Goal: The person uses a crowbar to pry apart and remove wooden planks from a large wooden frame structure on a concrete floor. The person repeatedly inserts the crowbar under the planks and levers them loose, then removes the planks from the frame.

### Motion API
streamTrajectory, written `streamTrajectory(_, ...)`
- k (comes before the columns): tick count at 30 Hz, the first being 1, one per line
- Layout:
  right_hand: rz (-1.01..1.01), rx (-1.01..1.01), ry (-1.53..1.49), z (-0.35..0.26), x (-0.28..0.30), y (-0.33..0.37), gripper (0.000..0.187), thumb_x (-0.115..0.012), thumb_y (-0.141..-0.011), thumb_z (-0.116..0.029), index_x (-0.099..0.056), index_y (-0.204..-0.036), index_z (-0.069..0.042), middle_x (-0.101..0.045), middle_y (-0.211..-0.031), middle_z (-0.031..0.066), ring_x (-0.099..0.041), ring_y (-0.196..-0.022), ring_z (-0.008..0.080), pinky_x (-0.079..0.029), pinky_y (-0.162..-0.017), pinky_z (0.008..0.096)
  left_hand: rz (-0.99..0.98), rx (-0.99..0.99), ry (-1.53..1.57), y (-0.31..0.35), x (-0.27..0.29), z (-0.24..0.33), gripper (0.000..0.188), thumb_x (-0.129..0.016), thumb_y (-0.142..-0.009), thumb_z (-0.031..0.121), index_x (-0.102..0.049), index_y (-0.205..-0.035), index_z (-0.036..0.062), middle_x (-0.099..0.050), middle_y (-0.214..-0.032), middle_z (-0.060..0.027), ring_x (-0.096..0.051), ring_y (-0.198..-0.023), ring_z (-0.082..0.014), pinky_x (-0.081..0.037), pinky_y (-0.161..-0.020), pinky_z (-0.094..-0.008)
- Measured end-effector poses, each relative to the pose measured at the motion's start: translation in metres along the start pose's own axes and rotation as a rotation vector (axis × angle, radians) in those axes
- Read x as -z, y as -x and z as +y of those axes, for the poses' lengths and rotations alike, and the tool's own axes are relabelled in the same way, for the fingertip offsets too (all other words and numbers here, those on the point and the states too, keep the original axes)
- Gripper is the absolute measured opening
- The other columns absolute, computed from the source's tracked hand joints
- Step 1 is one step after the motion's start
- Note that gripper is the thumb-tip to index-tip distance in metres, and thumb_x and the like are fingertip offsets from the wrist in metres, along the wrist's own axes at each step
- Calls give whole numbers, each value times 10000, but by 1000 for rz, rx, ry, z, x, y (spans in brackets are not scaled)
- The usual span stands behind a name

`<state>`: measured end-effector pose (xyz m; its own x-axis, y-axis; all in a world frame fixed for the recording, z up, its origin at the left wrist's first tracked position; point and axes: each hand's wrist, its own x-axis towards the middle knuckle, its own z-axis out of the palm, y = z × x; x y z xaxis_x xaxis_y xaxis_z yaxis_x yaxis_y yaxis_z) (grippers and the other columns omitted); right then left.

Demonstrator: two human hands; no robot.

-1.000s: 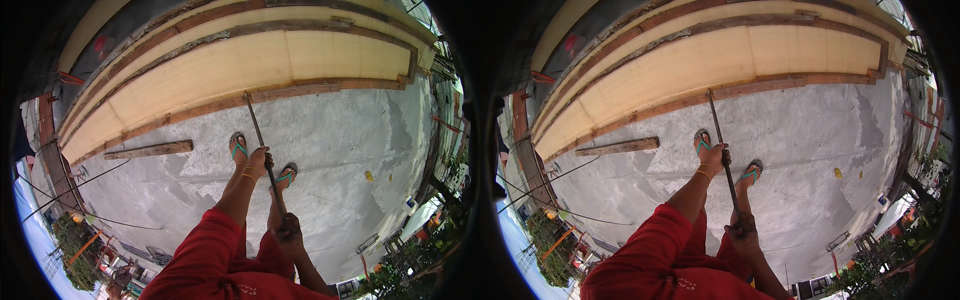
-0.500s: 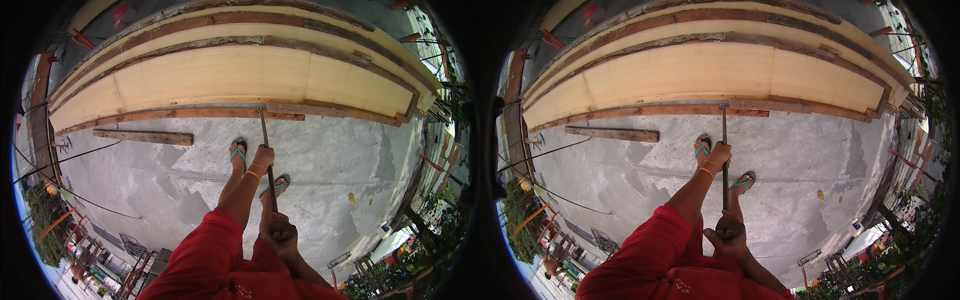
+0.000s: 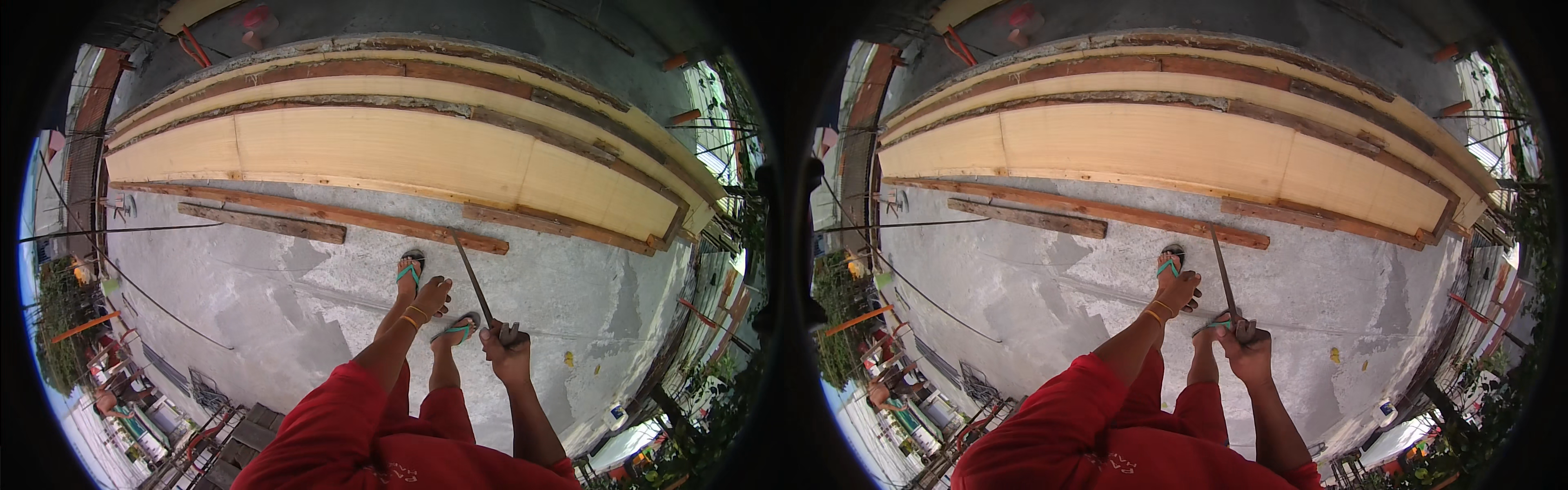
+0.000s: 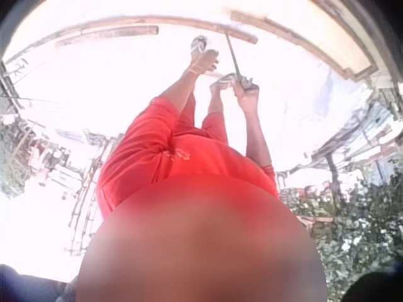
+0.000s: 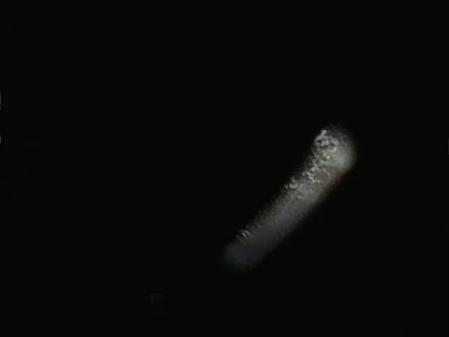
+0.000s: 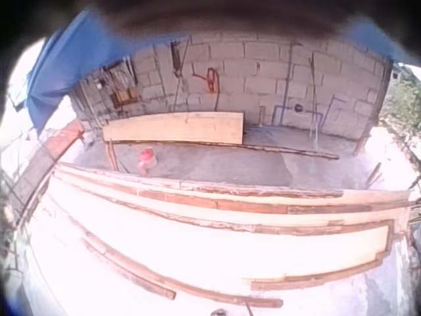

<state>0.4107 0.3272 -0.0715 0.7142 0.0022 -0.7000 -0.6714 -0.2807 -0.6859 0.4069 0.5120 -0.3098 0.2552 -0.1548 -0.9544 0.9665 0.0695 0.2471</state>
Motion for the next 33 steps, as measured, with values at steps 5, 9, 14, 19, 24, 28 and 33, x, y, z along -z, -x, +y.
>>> streamTrajectory(5,99,234,-24,-47,-22,-28,447,-710,-963,-237,-549,-590,-52,-506,-528,38,-473,-491,139,-435,-542,340,413,-281,-416,52,158,-60,455,-625,-983,331,-622,-1287,-8,-718,-840,-138,-673,-570,-215,-544,-522,-362)
streamTrajectory(9,47,194,-136,-85,-48,-58,441,-713,-968,-212,-485,-609,-98,-461,-524,17,-437,-467,125,-482,-527,348,650,-167,-232,96,270,-116,427,-643,-988,341,-659,-1217,-20,-711,-775,-136,-678,-581,-216,-551,-549,-371)
streamTrajectory(14,51,234,-181,-110,-76,-76,390,-723,-958,-215,-498,-657,-110,-454,-523,12,-427,-441,120,-518,-528,354,682,-99,185,162,307,-160,357,-637,-993,331,-688,-1134,7,-685,-757,-88,-648,-551,-196,-517,-484,-350)
streamTrajectory(19,-32,206,-156,-102,-92,-71,379,-707,-946,-128,-434,-683,-126,-447,-528,20,-425,-439,135,-497,-529,363,564,7,155,194,281,-173,352,-632,-980,326,-701,-1122,12,-691,-772,-86,-645,-553,-193,-513,-483,-350)
streamTrajectory(24,-94,251,-158,-85,-83,-68,258,-724,-923,-116,-478,-845,-103,-486,-608,5,-442,-475,114,-483,-508,346,526,-137,219,190,242,-160,420,-638,-976,367,-692,-1176,1,-707,-827,-100,-654,-590,-192,-531,-515,-344)
streamTrajectory(28,-136,269,-119,-71,-59,-68,229,-691,-929,-78,-491,-818,-90,-494,-591,24,-449,-479,126,-489,-518,361,508,-253,275,194,209,-146,454,-639,-991,366,-671,-1242,-12,-716,-879,-111,-672,-642,-177,-546,-552,-330)
streamTrajectory(33,-251,289,-134,-40,-18,-50,254,-689,-939,-97,-545,-733,-59,-523,-578,44,-487,-495,144,-497,-555,359,582,-265,323,224,156,-155,437,-632,-1003,351,-669,-1244,-12,-717,-881,-108,-673,-640,-179,-549,-565,-315)
